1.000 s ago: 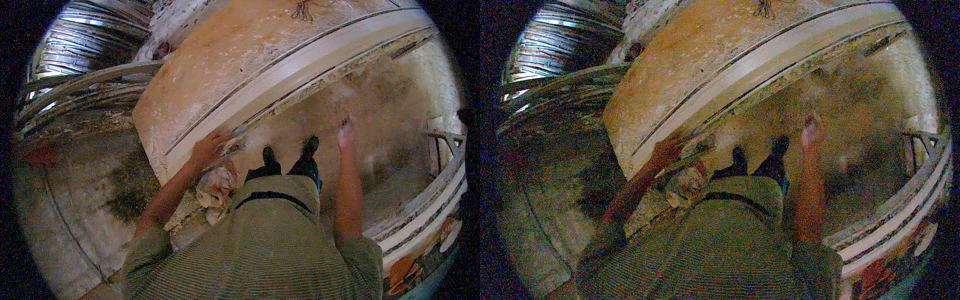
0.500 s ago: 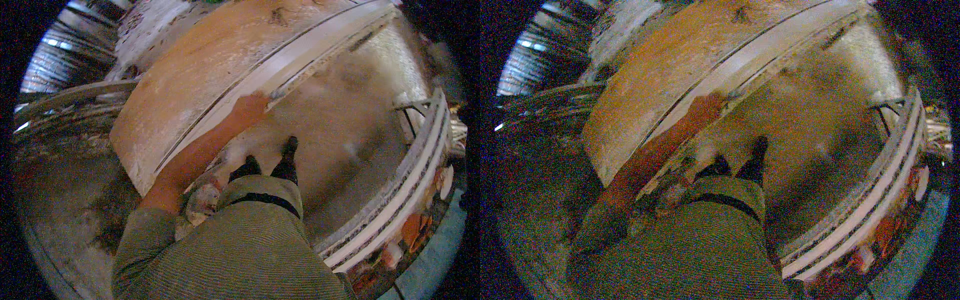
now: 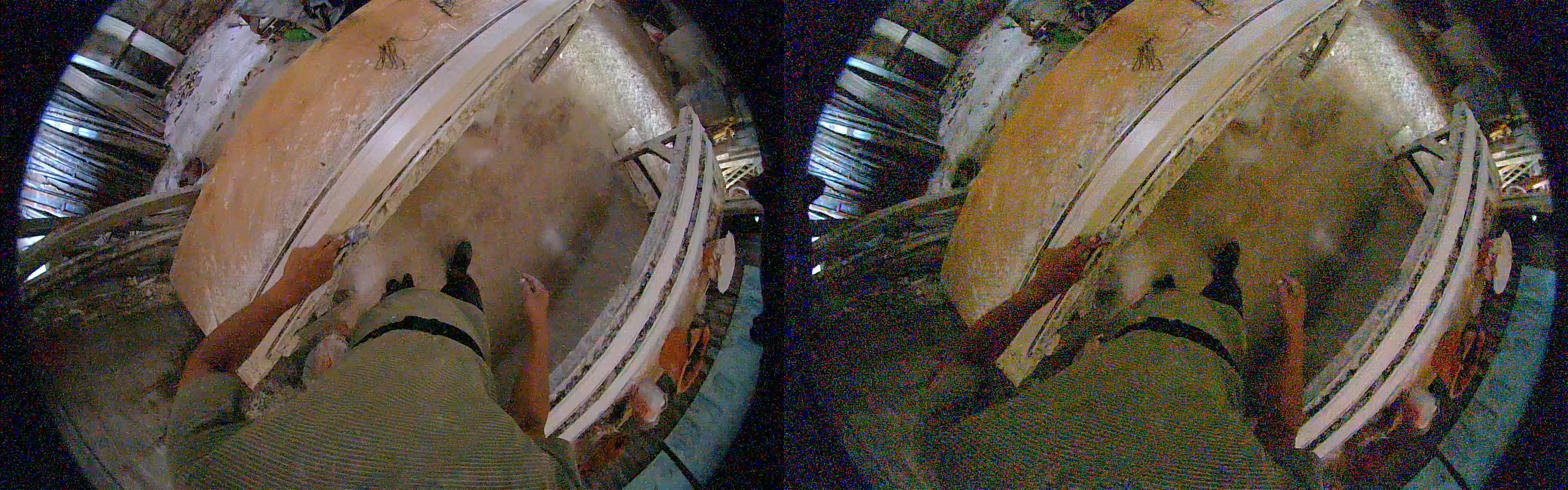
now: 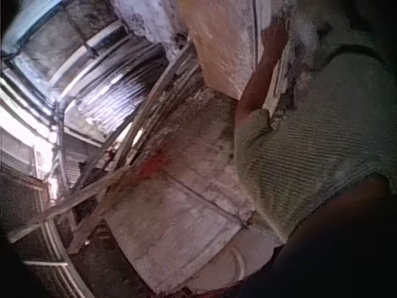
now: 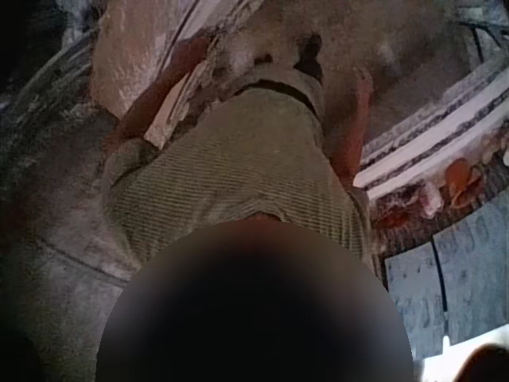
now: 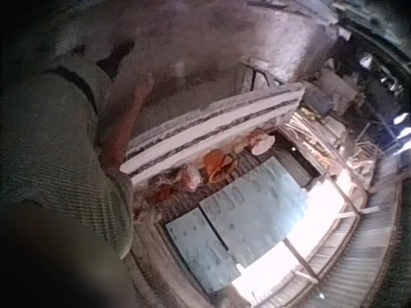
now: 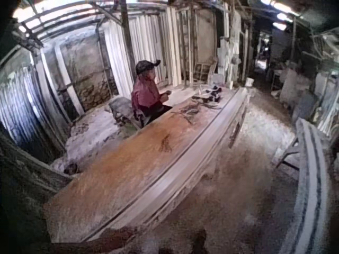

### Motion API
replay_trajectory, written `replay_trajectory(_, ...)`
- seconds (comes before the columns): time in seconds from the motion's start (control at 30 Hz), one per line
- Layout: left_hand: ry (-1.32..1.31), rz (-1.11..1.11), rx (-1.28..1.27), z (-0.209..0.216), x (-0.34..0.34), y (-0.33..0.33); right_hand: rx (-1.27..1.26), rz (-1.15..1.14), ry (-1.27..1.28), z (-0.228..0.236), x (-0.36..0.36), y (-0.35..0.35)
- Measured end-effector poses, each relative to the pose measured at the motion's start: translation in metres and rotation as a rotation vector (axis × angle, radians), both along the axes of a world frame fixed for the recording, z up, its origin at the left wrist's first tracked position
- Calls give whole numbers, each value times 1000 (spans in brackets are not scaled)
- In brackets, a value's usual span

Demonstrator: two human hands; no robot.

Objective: The person scrapes a long white plastic trim piece on a workbench using a metal scraper. They repeatedly scrape along the length of the trim, removing material and debris from the surface.

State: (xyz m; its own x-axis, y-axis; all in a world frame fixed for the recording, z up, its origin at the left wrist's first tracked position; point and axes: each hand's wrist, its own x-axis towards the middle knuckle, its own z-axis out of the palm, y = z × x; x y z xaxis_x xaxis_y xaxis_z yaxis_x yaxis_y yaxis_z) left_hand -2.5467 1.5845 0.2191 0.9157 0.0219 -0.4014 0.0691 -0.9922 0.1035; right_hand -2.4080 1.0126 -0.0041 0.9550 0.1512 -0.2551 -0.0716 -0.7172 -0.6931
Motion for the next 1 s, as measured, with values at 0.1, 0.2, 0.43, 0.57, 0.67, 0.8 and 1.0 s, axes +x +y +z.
replay_trajectory(0.1,-146,10,-96,3,27,-10,84,-49,171,-13,30,22)
replay_trajectory(0.2,-356,-16,-81,-12,115,-36,5,69,179,1,69,51)
replay_trajectory(0.43,-244,197,-106,-17,259,-71,-25,269,247,82,160,153)
replay_trajectory(0.57,-563,379,-231,-18,185,-56,210,380,184,91,196,196)
replay_trajectory(0.67,-584,595,-90,-36,70,-52,372,336,306,86,209,215)
replay_trajectory(0.8,-469,882,111,-63,-93,-96,235,404,405,82,214,222)
replay_trajectory(1.0,35,1144,-28,-117,-230,-210,73,604,232,60,229,198)
